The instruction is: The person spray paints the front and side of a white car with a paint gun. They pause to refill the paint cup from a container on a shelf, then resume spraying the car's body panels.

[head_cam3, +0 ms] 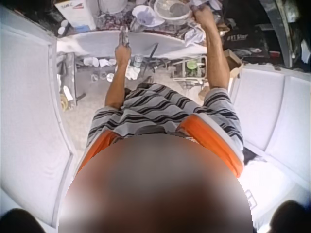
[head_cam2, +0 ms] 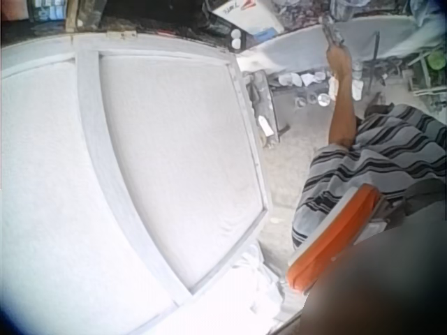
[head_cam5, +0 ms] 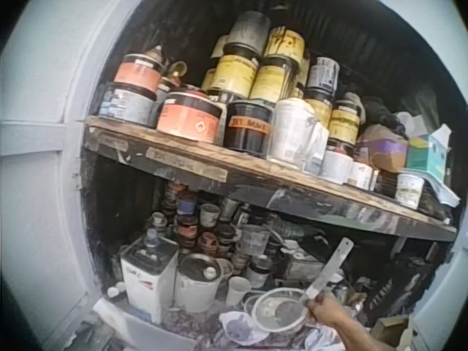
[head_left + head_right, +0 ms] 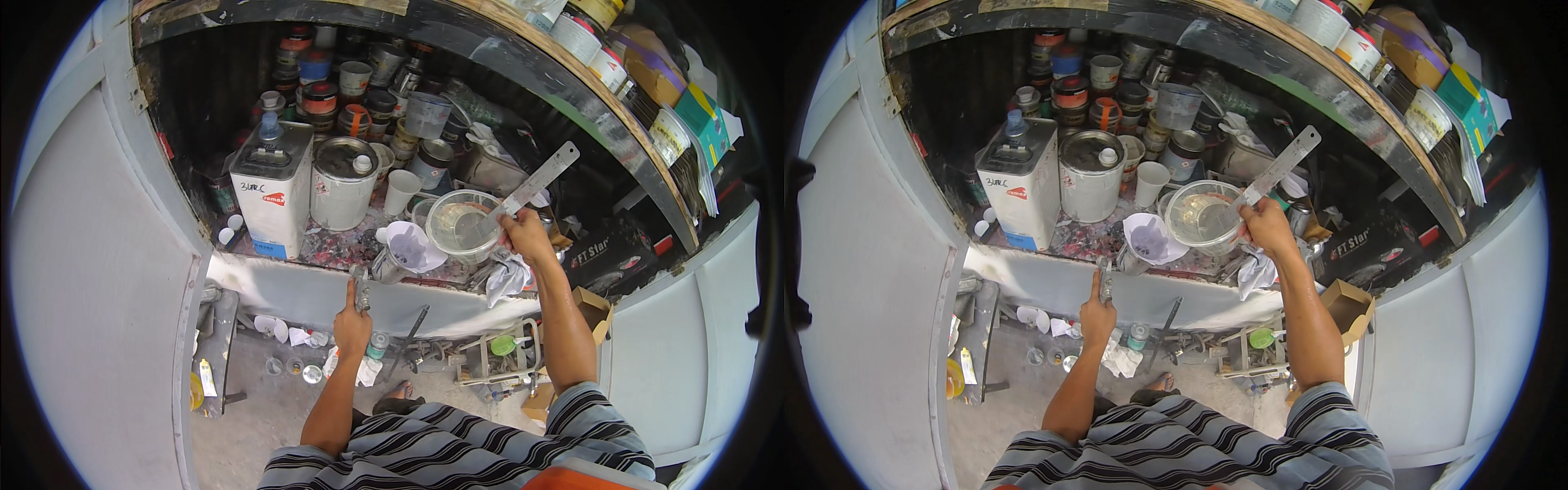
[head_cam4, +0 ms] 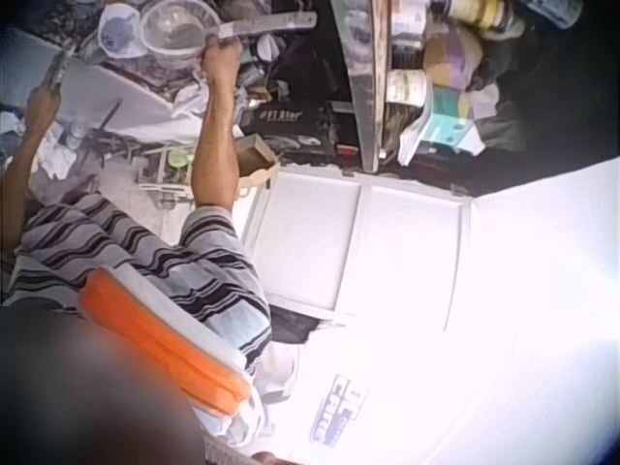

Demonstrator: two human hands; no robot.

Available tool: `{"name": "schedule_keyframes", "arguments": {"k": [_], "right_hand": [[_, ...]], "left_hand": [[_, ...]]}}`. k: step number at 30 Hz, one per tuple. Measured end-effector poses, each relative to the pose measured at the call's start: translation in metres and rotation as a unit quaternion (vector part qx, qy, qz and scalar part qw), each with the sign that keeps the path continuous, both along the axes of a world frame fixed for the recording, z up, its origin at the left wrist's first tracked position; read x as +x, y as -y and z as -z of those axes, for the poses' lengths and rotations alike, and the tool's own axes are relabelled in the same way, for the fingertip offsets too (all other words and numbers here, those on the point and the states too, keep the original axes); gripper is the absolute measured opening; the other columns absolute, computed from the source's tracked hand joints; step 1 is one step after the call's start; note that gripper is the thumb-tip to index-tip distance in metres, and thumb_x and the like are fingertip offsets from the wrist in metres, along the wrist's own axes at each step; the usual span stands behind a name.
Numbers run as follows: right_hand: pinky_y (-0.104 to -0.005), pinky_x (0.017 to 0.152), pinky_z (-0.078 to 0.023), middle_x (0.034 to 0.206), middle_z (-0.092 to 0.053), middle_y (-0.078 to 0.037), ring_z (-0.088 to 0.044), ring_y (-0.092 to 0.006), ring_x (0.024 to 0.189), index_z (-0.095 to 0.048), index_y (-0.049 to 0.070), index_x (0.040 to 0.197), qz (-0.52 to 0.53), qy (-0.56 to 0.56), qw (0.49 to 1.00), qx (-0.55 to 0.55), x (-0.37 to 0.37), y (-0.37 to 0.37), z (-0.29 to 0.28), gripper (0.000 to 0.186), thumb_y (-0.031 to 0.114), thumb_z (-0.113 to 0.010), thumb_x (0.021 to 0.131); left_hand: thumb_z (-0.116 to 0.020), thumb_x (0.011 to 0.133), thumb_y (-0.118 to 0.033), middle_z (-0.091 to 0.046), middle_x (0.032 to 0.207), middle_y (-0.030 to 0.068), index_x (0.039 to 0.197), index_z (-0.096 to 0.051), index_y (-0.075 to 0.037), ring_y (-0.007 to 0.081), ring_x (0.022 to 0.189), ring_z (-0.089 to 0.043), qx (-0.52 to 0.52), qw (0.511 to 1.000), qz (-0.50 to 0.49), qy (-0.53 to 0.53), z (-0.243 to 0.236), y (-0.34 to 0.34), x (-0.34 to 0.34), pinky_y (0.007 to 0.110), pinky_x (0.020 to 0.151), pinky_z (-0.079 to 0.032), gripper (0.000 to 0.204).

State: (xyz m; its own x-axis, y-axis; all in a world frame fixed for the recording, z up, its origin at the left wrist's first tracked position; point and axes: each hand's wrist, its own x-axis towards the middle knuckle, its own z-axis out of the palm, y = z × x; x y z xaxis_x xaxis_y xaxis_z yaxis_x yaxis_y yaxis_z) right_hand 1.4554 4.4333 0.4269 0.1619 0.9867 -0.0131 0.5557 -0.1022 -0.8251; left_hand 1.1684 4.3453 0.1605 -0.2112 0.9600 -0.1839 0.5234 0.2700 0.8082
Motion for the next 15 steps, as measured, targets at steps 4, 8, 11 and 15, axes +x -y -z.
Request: {"name": "schedule_keyframes", "arguments": {"k": [4, 8, 11, 15], "right_hand": [[-0.0258, 0.038, -0.037, 0.06, -0.063, -0.007, -0.053, -0.0106, 0.042, -0.063, -0.006, 0.096, 0.0, 0.0, 1.0, -0.002, -0.0001, 0.0009, -0.0019, 0.018, 0.012, -0.062, 0.098], [-0.0258, 0.037, -0.036, 0.059, -0.063, -0.007, -0.052, -0.0106, 0.042, -0.063, -0.006, 0.095, -0.001, 0.005, 1.0, -0.005, -0.001, 0.0012, -0.003, 0.018, 0.011, -0.062, 0.098], [-0.026, 0.037, -0.036, 0.059, -0.062, -0.007, -0.052, -0.0107, 0.042, -0.063, -0.006, 0.094, -0.001, 0.007, 1.0, -0.003, -0.002, 0.0013, -0.004, 0.018, 0.012, -0.062, 0.098], [-0.0262, 0.037, -0.036, 0.06, -0.062, -0.007, -0.052, -0.0107, 0.042, -0.064, -0.005, 0.093, 0.002, 0.011, 1.0, -0.005, -0.0037, 0.0026, -0.0056, 0.018, 0.012, -0.062, 0.098]], "left_hand": [[-0.065, 0.087, -0.009, -0.071, 0.08, 0.0236, 0.161, -0.025, -0.032, 0.0458, 0.079, -0.07, 0.005, 1.0, 0.001, -0.006, 0.0, -0.0003, 0.0012, 0.056, 0.075, -0.054, 0.087], [-0.065, 0.088, -0.009, -0.071, 0.08, 0.0237, 0.162, -0.023, -0.033, 0.0455, 0.079, -0.07, -0.004, 1.0, 0.009, 0.0, -0.0002, -0.0004, 0.0017, 0.056, 0.075, -0.054, 0.088], [-0.065, 0.088, -0.01, -0.071, 0.081, 0.0241, 0.162, -0.022, -0.033, 0.0455, 0.079, -0.07, -0.006, 1.0, 0.011, 0.002, 0.0004, -0.0003, 0.0017, 0.055, 0.076, -0.054, 0.088], [-0.065, 0.089, -0.01, -0.071, 0.081, 0.0243, 0.162, -0.022, -0.034, 0.0458, 0.079, -0.07, -0.004, 1.0, 0.01, 0.002, 0.0019, -0.0003, 0.002, 0.056, 0.075, -0.054, 0.088]]}}
